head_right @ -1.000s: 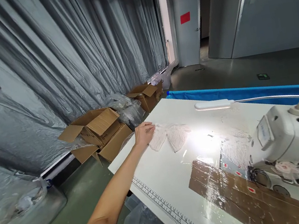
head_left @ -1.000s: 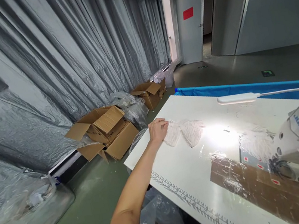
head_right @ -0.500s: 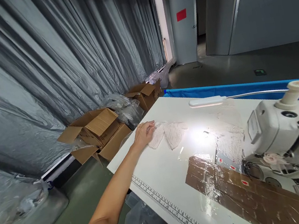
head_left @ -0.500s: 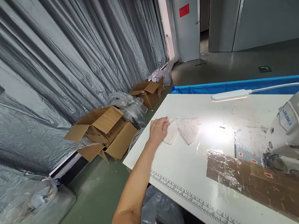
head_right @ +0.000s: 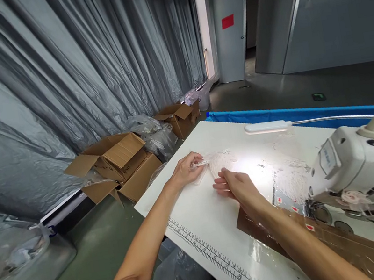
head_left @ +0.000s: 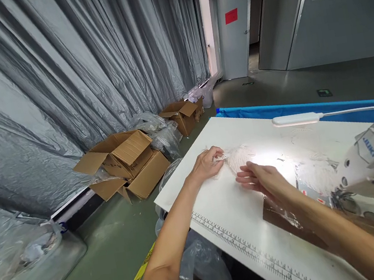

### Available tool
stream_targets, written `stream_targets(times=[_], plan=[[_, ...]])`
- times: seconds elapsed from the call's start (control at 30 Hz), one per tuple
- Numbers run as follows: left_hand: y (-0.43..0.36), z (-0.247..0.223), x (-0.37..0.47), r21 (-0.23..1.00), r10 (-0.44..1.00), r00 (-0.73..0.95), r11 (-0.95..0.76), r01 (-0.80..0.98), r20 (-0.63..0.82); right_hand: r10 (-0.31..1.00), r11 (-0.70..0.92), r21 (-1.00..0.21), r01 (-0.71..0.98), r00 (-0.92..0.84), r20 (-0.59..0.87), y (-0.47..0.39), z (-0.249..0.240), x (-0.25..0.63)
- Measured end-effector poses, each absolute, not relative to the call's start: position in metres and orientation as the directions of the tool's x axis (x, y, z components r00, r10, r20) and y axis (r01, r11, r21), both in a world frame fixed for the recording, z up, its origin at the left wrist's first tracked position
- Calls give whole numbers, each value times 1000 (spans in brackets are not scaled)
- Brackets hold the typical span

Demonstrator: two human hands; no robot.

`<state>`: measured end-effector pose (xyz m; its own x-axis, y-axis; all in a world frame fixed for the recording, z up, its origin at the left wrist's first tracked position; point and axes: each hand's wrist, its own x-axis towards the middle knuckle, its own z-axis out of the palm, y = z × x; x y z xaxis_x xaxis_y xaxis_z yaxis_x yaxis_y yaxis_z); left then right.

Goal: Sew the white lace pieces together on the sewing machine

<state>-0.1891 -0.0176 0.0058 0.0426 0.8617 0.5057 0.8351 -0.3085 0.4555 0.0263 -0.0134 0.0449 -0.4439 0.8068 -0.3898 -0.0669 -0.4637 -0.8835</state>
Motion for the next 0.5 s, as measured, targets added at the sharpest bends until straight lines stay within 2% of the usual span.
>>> stream_targets(times=[0.17,0.27,0.37,0.5], plan=[[-24,13,-192,493,875,167,-404,771,455,812,-515,-842,-160,-407,-419,28,20,-26],[-24,16,-194,513,918,123,-317,798,376,825,-505,-843,-184,-390,-409,32,10,-29],[-19,14,-195,441,931,15,-187,878,364,824,-499,-845,-191,-409,-394,32,5,-25],[-15,5,-196,371,936,27,-166,914,352,817,-479,-858,-184,-452,-360,24,6,-13]])
